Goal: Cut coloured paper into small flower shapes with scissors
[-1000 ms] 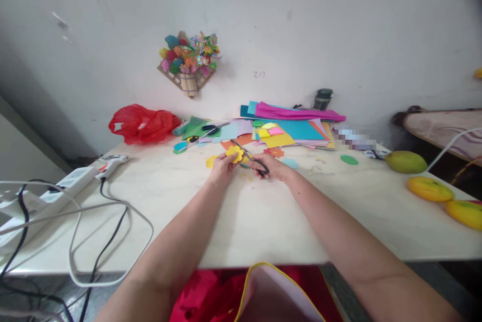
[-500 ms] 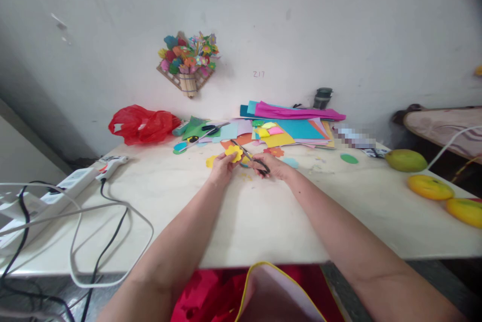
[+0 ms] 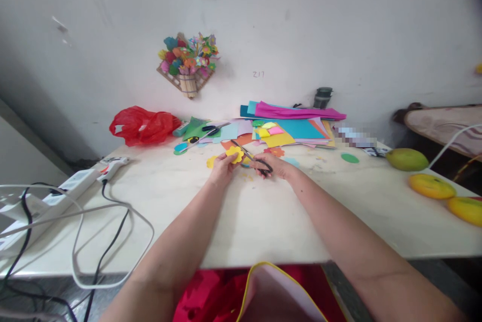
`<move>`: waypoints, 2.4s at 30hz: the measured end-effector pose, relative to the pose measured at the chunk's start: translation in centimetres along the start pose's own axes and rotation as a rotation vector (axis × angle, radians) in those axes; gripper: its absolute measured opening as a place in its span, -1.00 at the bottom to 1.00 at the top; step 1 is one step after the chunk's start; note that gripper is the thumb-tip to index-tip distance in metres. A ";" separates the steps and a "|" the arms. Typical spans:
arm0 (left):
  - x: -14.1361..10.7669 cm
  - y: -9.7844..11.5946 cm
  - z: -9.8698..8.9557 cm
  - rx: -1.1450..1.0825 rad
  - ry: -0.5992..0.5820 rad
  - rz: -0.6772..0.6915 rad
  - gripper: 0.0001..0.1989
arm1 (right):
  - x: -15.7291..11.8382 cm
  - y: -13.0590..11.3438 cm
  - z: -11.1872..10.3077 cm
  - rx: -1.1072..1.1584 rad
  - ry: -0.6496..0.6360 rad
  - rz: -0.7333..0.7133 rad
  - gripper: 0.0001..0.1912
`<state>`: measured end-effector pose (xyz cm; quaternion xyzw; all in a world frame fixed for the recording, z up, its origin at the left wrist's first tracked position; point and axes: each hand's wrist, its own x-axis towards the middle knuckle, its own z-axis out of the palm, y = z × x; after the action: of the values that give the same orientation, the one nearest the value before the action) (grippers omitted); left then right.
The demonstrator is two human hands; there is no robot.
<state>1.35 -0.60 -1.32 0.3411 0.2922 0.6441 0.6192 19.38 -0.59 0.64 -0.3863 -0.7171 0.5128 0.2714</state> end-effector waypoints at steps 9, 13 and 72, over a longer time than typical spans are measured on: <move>0.0 0.1 0.1 0.027 -0.003 -0.011 -0.90 | -0.2 -0.2 -0.2 -0.019 -0.001 0.011 -0.69; 0.1 0.1 0.0 0.019 -0.025 -0.009 -0.88 | -0.4 -0.5 -0.2 -0.019 -0.005 0.011 -0.69; 0.0 0.0 -0.5 0.310 -0.102 0.038 -0.73 | -0.4 -0.3 -0.7 -0.002 -0.020 -0.029 -0.70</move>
<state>0.89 -0.60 -1.61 0.4704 0.3499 0.5845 0.5609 20.04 -0.62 1.17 -0.3709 -0.7259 0.5119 0.2713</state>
